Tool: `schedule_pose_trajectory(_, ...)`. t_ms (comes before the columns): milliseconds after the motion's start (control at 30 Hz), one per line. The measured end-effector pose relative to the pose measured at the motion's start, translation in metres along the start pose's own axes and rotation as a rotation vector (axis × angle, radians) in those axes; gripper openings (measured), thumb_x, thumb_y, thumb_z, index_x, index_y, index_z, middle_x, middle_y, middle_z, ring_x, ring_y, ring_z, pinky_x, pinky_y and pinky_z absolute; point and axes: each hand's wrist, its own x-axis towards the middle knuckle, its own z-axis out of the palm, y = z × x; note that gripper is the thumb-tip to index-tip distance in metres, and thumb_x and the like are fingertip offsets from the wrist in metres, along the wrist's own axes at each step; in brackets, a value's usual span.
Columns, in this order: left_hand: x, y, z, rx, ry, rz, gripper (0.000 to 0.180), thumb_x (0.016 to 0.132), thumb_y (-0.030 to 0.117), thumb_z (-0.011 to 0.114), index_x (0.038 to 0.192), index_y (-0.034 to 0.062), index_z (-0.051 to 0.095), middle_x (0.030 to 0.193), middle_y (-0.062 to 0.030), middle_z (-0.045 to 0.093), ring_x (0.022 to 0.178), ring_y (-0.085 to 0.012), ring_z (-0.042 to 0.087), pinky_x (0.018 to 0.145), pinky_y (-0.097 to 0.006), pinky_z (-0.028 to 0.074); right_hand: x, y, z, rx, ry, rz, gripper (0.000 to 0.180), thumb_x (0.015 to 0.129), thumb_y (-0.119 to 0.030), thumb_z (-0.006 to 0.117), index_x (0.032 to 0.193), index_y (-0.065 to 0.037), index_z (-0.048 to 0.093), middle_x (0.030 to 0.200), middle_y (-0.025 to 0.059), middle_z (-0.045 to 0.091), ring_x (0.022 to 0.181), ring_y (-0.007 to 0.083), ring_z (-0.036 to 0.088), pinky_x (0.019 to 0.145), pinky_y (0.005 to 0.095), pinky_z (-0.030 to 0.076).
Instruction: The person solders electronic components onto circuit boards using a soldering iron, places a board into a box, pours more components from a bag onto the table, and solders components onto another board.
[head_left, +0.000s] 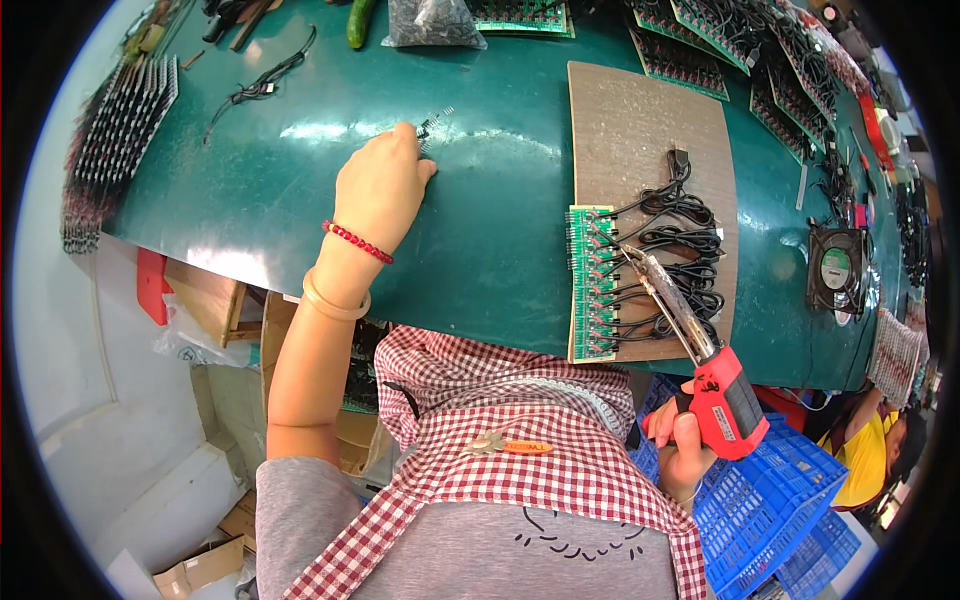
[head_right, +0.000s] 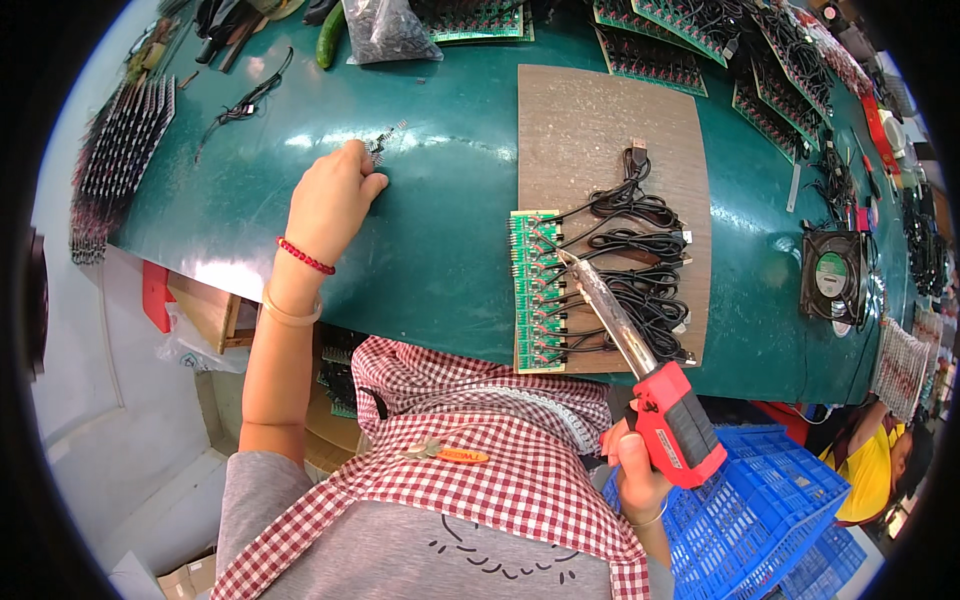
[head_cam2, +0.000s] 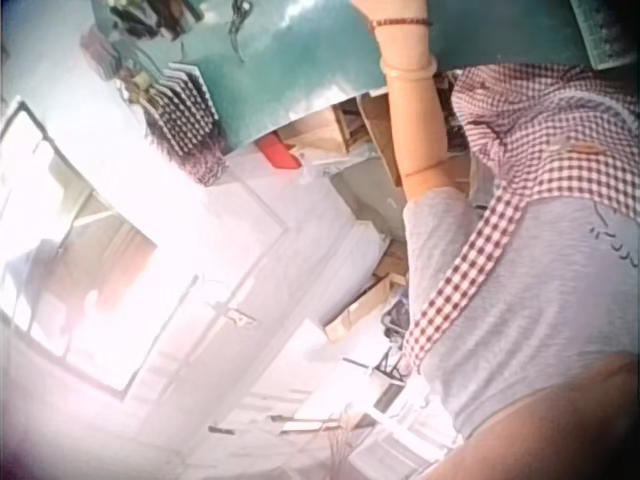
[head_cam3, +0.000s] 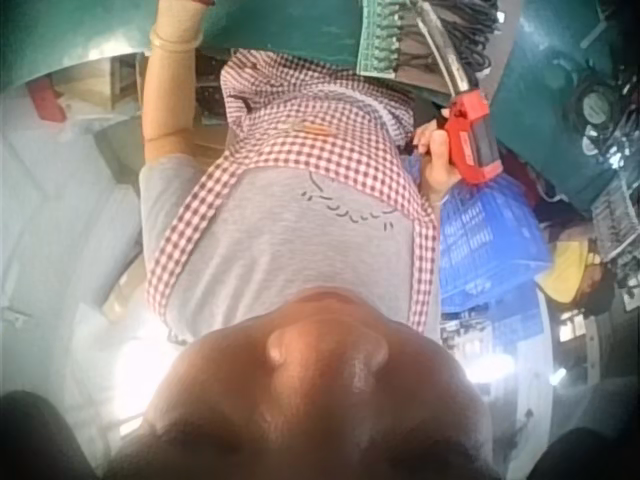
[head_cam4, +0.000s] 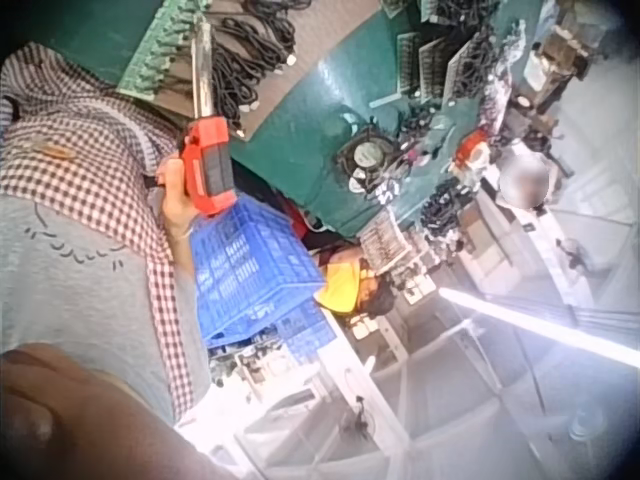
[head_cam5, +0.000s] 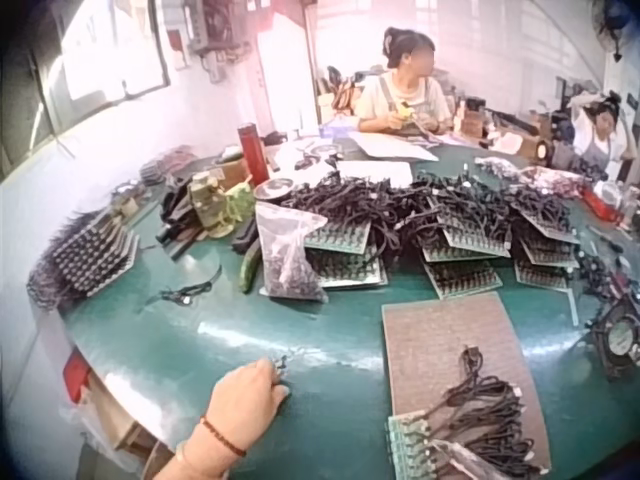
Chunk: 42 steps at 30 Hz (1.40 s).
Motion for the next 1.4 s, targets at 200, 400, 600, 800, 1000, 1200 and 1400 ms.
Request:
schedule_pose_trajectory(200, -0.011, 0.006, 0.004, 0.001, 0.035, 0.081, 0.014, 0.077, 0.008, 0.061, 0.081, -0.0018, 0.051, 0.076, -0.0172, 0.059, 0.077, -0.0343, 0.058, 0.068, -0.042, 0.046, 0.005, 0.0, 0.006, -0.025, -0.006, -0.087, 0.034, 0.089, -0.014, 0.048, 0.115, 0.005, 0.039, 0.06, 0.0053, 0.044, 0.05, 0.0125, 0.041, 0.05, 0.0286, 0.039)
schedule_pose_trajectory(400, -0.005, -0.008, 0.004, -0.002, -0.046, 0.133, 0.013, 0.078, 0.006, 0.06, 0.081, -0.0028, 0.051, 0.077, -0.0184, 0.058, 0.076, -0.0351, 0.057, 0.068, -0.042, 0.046, 0.009, -0.002, 0.012, -0.056, -0.029, -0.158, 0.032, 0.091, -0.018, 0.046, 0.112, 0.004, 0.038, 0.058, 0.0047, 0.042, 0.047, 0.0115, 0.039, 0.046, 0.0269, 0.037)
schedule_pose_trajectory(600, -0.013, 0.029, -0.023, -0.443, -0.222, 0.161, 0.006, 0.082, 0.002, 0.055, 0.08, -0.0027, 0.051, 0.07, -0.0123, 0.06, 0.062, -0.0237, 0.061, 0.055, -0.033, 0.049, 0.011, -0.001, 0.02, 0.044, -0.038, -0.137, 0.032, 0.09, -0.015, 0.048, 0.116, 0.001, 0.038, 0.062, 0.0056, 0.045, 0.05, 0.0125, 0.043, 0.049, 0.0277, 0.04)
schedule_pose_trajectory(800, -0.095, 0.11, -0.032, -1.515, -0.984, -0.066, 0.009, 0.088, 0.007, 0.056, 0.087, -0.0007, 0.051, 0.073, -0.0048, 0.059, 0.062, -0.009, 0.06, 0.051, -0.02, 0.05, 0.023, -0.014, 0.048, -0.197, -0.11, 0.018, 0.044, 0.082, 0.007, 0.054, 0.122, 0.0, 0.038, 0.092, 0.0091, 0.054, 0.079, 0.0157, 0.055, 0.069, 0.0296, 0.047)
schedule_pose_trajectory(1000, -0.107, 0.117, -0.024, -1.503, -0.858, -0.052, 0.009, 0.09, 0.006, 0.054, 0.087, -0.0014, 0.05, 0.075, -0.0048, 0.059, 0.062, -0.008, 0.06, 0.051, -0.02, 0.05, 0.028, -0.019, 0.055, -0.227, -0.186, -0.001, 0.042, 0.081, 0.007, 0.054, 0.12, 0.0, 0.039, 0.087, 0.0048, 0.053, 0.077, 0.0091, 0.05, 0.067, 0.0238, 0.043)
schedule_pose_trajectory(1200, -0.108, 0.115, -0.025, -1.55, -0.837, -0.116, 0.008, 0.091, 0.004, 0.053, 0.09, -0.0033, 0.054, 0.077, -0.0057, 0.061, 0.062, -0.0083, 0.06, 0.052, -0.021, 0.051, 0.032, -0.012, 0.05, -0.488, -0.23, -0.125, 0.03, 0.08, 0.008, 0.054, 0.108, 0.0, 0.046, 0.082, 0.0026, 0.052, 0.074, 0.0084, 0.049, 0.066, 0.0233, 0.042)
schedule_pose_trajectory(1400, -0.097, 0.106, -0.028, -1.132, -0.563, 0.303, 0.005, 0.083, 0.002, 0.058, 0.085, -0.0025, 0.057, 0.071, -0.0071, 0.063, 0.058, -0.0113, 0.061, 0.051, -0.025, 0.048, 0.032, -0.008, 0.051, -0.42, -0.172, -0.011, 0.025, 0.074, 0.005, 0.062, 0.098, -0.002, 0.055, 0.086, 0.0055, 0.053, 0.076, 0.0152, 0.055, 0.064, 0.0273, 0.045)
